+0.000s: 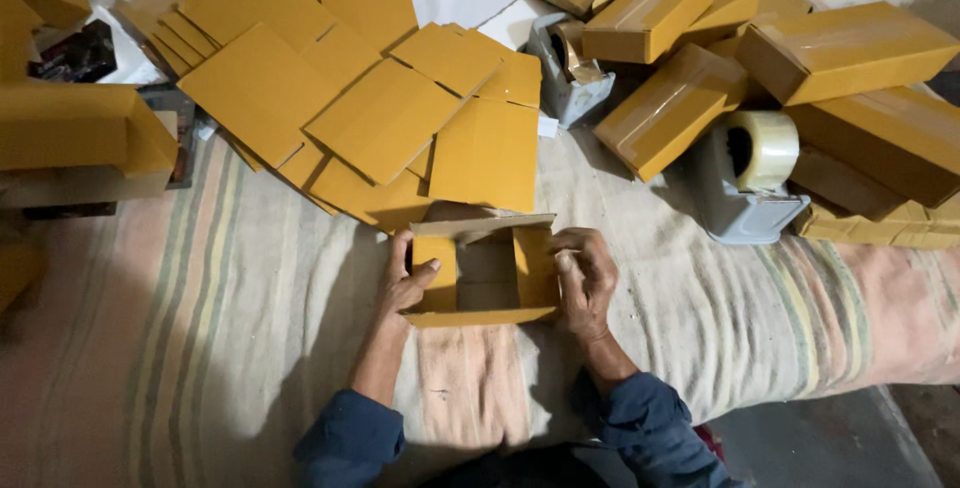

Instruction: The person folds flat yellow cardboard mailer boxes into open boxes one at a time, pressing the side walls and bottom flaps into shape by hand and placing each finished box on a pile of completed boxes on the padded work surface.

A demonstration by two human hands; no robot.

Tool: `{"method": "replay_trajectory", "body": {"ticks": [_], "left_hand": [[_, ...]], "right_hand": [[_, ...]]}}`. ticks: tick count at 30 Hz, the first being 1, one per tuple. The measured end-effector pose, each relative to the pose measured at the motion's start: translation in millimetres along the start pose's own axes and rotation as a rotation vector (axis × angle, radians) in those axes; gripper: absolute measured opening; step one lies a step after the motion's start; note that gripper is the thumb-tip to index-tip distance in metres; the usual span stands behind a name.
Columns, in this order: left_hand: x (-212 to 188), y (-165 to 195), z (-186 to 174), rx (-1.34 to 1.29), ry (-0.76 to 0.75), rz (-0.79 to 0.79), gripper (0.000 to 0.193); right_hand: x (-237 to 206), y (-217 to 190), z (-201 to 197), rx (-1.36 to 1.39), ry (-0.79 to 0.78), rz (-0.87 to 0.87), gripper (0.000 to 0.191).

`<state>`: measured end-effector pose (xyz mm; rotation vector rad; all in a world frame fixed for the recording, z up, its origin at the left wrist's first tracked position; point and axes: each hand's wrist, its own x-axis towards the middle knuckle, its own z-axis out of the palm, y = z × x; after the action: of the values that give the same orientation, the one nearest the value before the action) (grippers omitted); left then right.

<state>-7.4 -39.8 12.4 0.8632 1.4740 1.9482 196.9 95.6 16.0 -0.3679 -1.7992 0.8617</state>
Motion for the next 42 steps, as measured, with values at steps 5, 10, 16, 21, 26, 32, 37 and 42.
{"method": "replay_trajectory", "body": {"ticks": [5, 10, 16, 21, 26, 32, 37, 42], "left_hand": [[3, 12, -2, 0.000, 0.150, -0.410, 0.056], [-13, 18, -23, -0.550, -0.190, -0.270, 0.102], [-34, 6, -45, -0.131, -0.416, -0.068, 0.135], [-33, -4, -26, 0.093, -0.039, -0.065, 0.076], [-32, -7, -16, 0.073, 0.012, 0.005, 0.056], [-29, -10, -18, 0.232, 0.082, -0.002, 0.058], [-29, -12, -22, 0.362, 0.043, 0.071, 0.068], [-31, -11, -22, 0.257, 0.048, 0.098, 0.053]], "right_hand": [[14, 3, 3, -0.749, 0.141, -0.079, 0.045], [23, 22, 13, -0.912, -0.118, 0.176, 0.044], [14, 37, 15, -0.906, -0.140, 0.295, 0.030], [19, 37, 11, -0.737, -0.148, 0.352, 0.032], [33, 17, 1, -0.036, -0.103, 0.872, 0.032], [48, 6, 1, -0.404, -0.294, -0.043, 0.032], [37, 2, -25, -0.090, -0.491, 0.655, 0.042], [15, 1, -34, -0.040, -0.576, 0.340, 0.050]]}}
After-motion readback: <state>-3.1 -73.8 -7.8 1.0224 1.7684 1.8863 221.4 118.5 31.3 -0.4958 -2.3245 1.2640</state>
